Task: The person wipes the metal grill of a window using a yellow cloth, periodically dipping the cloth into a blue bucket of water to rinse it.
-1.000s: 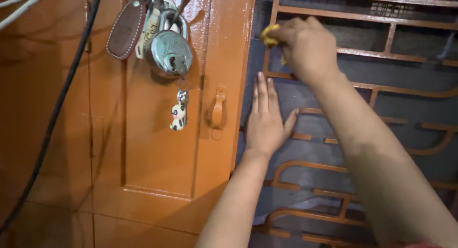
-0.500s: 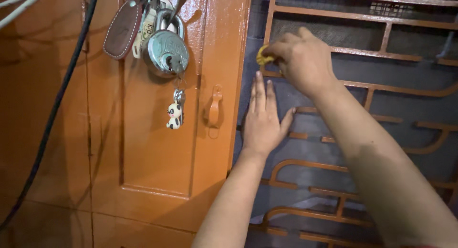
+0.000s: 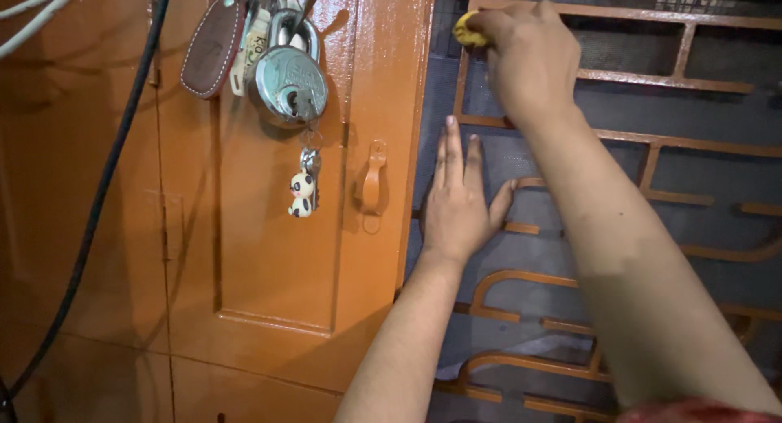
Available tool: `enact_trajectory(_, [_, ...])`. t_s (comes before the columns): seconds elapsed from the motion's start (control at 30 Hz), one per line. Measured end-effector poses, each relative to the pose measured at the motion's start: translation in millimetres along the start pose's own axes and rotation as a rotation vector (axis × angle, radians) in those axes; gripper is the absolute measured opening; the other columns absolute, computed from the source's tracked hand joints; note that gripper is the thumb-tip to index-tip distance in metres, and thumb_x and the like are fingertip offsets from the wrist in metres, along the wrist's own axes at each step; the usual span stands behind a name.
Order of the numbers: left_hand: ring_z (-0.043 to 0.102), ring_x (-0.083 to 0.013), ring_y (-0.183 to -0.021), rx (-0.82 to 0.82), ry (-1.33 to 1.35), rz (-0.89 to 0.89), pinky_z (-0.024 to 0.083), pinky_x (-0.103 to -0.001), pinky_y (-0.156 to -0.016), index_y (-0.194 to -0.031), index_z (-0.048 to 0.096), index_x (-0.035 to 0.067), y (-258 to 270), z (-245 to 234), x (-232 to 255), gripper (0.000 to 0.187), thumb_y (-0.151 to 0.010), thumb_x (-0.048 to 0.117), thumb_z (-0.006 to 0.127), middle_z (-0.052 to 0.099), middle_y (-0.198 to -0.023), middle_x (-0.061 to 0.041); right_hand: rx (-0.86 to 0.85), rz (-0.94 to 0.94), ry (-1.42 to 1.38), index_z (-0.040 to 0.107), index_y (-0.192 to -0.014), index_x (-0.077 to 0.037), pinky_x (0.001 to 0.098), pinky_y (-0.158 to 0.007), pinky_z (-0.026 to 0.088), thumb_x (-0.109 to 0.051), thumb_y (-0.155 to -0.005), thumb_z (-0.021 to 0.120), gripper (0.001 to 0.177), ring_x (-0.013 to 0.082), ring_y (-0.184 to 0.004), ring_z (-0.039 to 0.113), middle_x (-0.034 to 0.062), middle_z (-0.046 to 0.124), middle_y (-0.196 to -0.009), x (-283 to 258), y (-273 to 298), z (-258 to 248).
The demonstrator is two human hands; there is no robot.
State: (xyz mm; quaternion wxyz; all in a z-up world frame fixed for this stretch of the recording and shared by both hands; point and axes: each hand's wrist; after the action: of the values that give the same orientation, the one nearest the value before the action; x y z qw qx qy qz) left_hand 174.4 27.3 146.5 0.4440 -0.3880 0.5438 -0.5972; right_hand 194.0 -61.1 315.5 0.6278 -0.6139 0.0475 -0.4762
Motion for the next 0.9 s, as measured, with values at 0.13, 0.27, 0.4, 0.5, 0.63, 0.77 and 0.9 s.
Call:
enact_trajectory(0.13, [0.033,-0.0482,-0.152,-0.023,0.003,-0.026,0.040,-0.048,-0.121,-0.144,0.051,-0.010,1,0,1,0.075,-0.093,0.040,0.072,0.019,-0.166,-0.033,-0.140,0.020,-0.046,0.081,-0.114,-0.022,0.0430,-0.077,0.056,-0.005,-0.090,0.074,0.030,0.0298,-0.094,0.064,0.0009,0.076,-0.104,-9,11,-16])
enact_trajectory(0.27, [0.031,-0.0479,-0.154,-0.005,-0.007,-0.006,0.038,-0.048,-0.123,-0.141,0.052,-0.009,1,-2,0,0.072,-0.093,0.040,0.073,0.018,-0.166,-0.032,-0.253,-0.038,-0.074,0.081,-0.114,-0.020,0.0433,-0.075,0.056,-0.006,-0.087,0.075,0.031,0.0293,-0.091,0.065,0.0025,0.077,-0.107,-19,24,-36])
enact_trajectory(0.4, [0.031,-0.0478,-0.153,-0.022,0.010,-0.023,0.040,-0.048,-0.121,-0.138,0.055,-0.009,0,-4,1,0.070,-0.093,0.040,0.073,0.017,-0.166,-0.032,-0.330,-0.095,-0.060,0.082,-0.107,-0.023,0.0425,-0.070,0.057,-0.011,-0.076,0.076,0.033,0.0302,-0.086,0.066,0.0032,0.076,-0.097,-24,26,-47])
enact_trajectory(0.5, [0.031,-0.0477,-0.153,-0.051,0.025,-0.040,0.043,-0.047,-0.115,-0.136,0.056,-0.011,-1,-6,2,0.070,-0.092,0.041,0.072,0.015,-0.166,-0.033,-0.323,-0.094,-0.076,0.082,-0.107,-0.022,0.0413,-0.073,0.057,-0.011,-0.080,0.076,0.030,0.0289,-0.087,0.066,0.0024,0.077,-0.100,-23,21,-47])
enact_trajectory(0.63, [0.033,-0.0463,-0.153,-0.016,-0.013,-0.009,0.045,-0.047,-0.118,-0.135,0.058,-0.011,0,-4,0,0.069,-0.093,0.041,0.072,0.016,-0.167,-0.031,-0.253,-0.085,-0.054,0.083,-0.106,-0.024,0.0410,-0.073,0.056,-0.009,-0.085,0.077,0.027,0.0281,-0.089,0.066,0.0004,0.077,-0.102,-16,11,-37])
enact_trajectory(0.77, [0.033,-0.0470,-0.152,-0.029,-0.008,-0.016,0.045,-0.048,-0.117,-0.138,0.055,-0.010,0,-3,0,0.070,-0.094,0.042,0.071,0.015,-0.167,-0.032,-0.155,-0.047,-0.009,0.082,-0.108,-0.022,0.0411,-0.073,0.056,-0.011,-0.082,0.079,0.029,0.0271,-0.087,0.065,0.0005,0.077,-0.103,-5,-2,-20])
enact_trajectory(0.9, [0.030,-0.0490,-0.153,-0.033,0.049,-0.044,0.043,-0.048,-0.114,-0.147,0.049,-0.006,0,-4,2,0.074,-0.093,0.041,0.071,0.018,-0.166,-0.032,-0.050,-0.033,0.078,0.083,-0.108,-0.022,0.0409,-0.072,0.055,-0.008,-0.082,0.077,0.031,0.0283,-0.086,0.064,0.0007,0.076,-0.103,0,-13,-3])
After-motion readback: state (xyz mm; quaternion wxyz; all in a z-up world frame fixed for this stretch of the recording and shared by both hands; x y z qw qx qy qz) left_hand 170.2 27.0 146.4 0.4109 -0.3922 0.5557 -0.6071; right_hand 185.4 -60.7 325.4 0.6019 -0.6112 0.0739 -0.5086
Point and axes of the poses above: each hand's wrist, its own y-axis away from the middle knuckle, its own z-axis out of the palm, x = y × z
